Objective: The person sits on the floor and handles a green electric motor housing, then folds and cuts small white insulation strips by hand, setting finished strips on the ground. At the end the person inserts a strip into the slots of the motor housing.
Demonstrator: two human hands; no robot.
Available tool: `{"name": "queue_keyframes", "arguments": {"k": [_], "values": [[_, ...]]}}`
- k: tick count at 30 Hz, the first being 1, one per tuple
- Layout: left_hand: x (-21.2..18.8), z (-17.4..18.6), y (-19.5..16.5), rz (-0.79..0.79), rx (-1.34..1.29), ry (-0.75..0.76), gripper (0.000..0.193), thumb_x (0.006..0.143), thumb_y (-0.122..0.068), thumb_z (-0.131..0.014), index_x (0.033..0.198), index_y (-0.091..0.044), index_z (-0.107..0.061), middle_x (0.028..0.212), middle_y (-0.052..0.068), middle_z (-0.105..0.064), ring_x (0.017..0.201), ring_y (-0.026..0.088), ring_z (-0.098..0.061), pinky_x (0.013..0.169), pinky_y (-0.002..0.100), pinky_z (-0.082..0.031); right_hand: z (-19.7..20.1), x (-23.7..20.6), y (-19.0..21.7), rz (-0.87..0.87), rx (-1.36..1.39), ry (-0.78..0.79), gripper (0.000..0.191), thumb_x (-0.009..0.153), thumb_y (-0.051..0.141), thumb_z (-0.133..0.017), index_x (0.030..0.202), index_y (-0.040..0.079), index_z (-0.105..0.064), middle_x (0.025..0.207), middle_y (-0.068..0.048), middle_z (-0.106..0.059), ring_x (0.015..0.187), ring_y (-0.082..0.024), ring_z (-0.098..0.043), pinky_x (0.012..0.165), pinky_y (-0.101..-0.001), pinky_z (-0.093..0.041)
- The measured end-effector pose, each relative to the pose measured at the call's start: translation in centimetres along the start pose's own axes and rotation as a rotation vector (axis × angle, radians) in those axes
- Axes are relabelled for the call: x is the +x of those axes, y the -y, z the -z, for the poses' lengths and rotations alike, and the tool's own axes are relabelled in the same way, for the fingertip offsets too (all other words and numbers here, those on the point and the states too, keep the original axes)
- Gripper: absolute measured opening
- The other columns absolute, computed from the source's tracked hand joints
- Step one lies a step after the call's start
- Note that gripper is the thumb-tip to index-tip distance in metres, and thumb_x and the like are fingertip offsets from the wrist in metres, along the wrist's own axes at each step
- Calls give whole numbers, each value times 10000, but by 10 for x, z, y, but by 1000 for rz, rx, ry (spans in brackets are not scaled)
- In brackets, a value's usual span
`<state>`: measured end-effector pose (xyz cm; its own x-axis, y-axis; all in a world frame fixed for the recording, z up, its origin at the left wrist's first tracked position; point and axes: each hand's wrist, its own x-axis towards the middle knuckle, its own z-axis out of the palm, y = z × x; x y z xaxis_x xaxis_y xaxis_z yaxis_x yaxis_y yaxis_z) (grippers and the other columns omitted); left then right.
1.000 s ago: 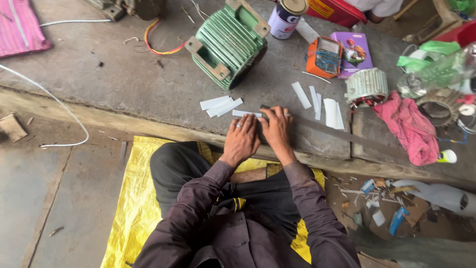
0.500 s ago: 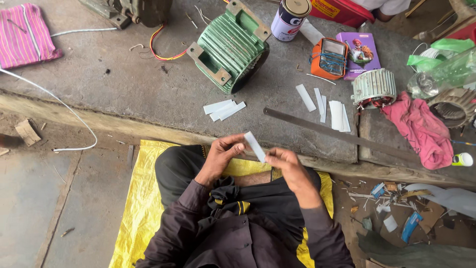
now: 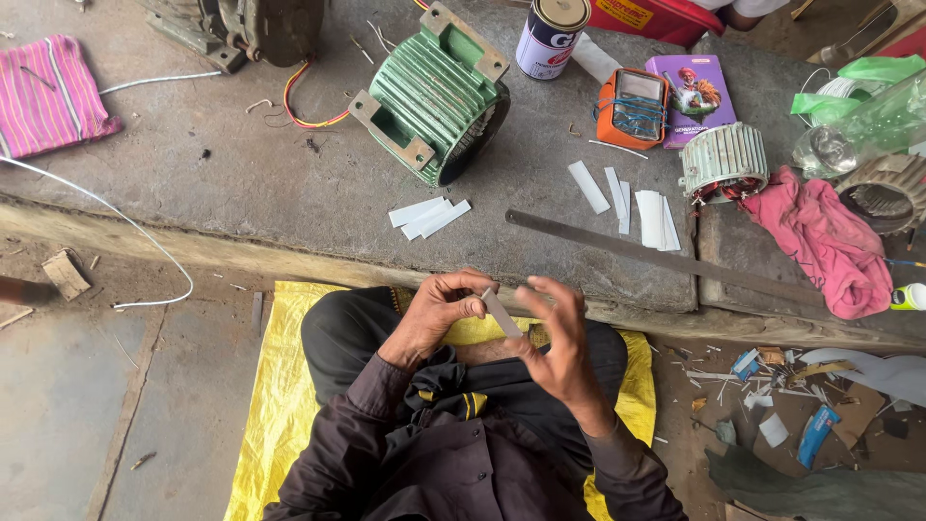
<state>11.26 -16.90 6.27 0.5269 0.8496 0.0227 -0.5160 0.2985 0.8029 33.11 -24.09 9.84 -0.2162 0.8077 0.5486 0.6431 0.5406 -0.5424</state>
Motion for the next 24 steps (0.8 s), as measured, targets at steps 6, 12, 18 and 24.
{"name": "queue_keyframes", "arguments": {"k": [6, 12, 18, 24], "values": [[0, -7, -1, -40, 67, 56, 331, 834, -234, -863, 1092, -42, -784, 1091, 38, -741, 1079, 163, -667, 1052, 356, -490, 10, 20, 25, 154, -274, 45, 656, 1010, 683, -420, 1375, 202, -675, 1476, -135, -534, 1338, -300, -474, 1096, -485, -362], [-2, -10, -5, 13, 121, 45, 293, 828, -197, -859, 1071, -48, -790, 1071, 32, -741, 1047, 157, -677, 1025, 337, -509, 15, 21, 18, 258, -388, 43, 730, 1000, 743, -321, 1354, 226, -697, 1475, -128, -530, 1344, -296, -464, 1093, -504, -322], [-5, -16, -12, -1, 179, 73, 227, 842, -155, -856, 1040, -58, -802, 1044, 44, -754, 1001, 153, -692, 989, 329, -534, 18, 16, 12, 298, -426, 85, 739, 996, 749, -338, 1350, 207, -693, 1473, -139, -527, 1350, -298, -464, 1073, -522, -320], [-8, -20, -12, 48, 216, 42, 193, 862, -166, -843, 1019, -60, -809, 1008, 42, -762, 986, 147, -694, 1001, 331, -543, 11, 6, 13, 231, -377, 76, 727, 993, 746, -353, 1327, 197, -694, 1471, -127, -527, 1352, -293, -467, 1094, -530, -318]]}}
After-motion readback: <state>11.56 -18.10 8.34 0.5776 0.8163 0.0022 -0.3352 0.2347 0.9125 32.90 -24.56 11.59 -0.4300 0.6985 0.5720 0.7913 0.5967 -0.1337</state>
